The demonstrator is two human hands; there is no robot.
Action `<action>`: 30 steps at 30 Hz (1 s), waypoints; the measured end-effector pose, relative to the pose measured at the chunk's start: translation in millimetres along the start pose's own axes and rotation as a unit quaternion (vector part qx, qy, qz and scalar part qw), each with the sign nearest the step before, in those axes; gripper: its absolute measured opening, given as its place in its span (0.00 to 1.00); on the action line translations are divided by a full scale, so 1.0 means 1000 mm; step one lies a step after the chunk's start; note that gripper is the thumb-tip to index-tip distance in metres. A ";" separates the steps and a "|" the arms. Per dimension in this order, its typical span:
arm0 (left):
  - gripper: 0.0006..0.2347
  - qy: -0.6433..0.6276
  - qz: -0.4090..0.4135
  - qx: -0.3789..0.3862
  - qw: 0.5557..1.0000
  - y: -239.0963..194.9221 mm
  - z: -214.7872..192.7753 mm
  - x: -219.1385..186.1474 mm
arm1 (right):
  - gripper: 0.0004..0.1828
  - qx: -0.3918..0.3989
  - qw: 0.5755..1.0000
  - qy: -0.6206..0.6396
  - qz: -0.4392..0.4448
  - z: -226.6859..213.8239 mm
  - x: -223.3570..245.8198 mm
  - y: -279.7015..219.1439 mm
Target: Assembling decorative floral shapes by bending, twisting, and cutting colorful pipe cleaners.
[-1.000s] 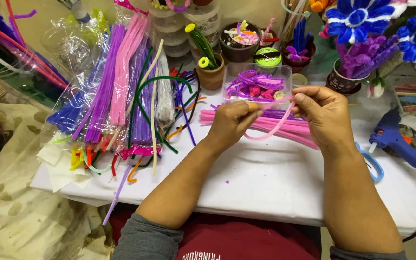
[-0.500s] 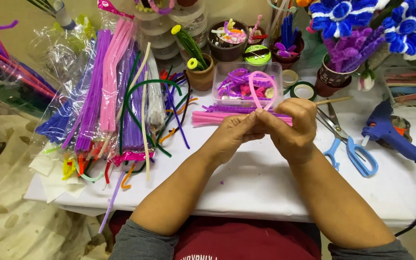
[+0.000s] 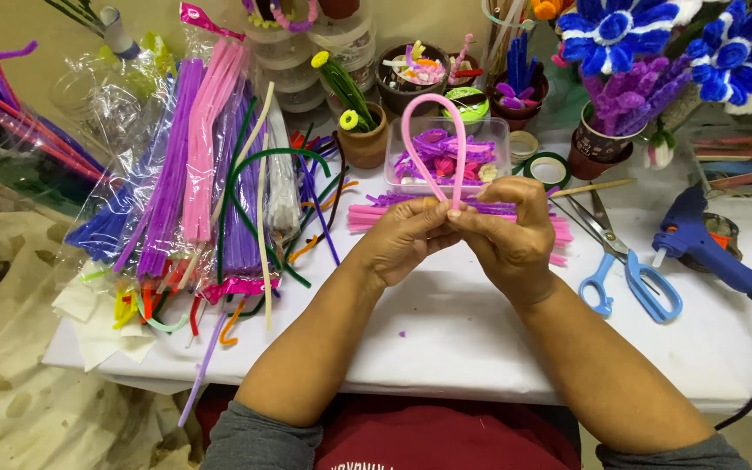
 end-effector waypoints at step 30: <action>0.13 0.491 0.143 0.051 0.858 0.003 0.000 -0.028 | 0.07 -0.133 0.877 0.183 0.424 -0.048 -0.119 -0.007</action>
Point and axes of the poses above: each hand's wrist, its own y-axis towards the middle knuckle, its own z-axis out of the palm, x = y × z, the point moved 8 cm from there along y, towards the middle knuckle, and after that the axes turned 13 degrees about z, right-handed, at the moved point
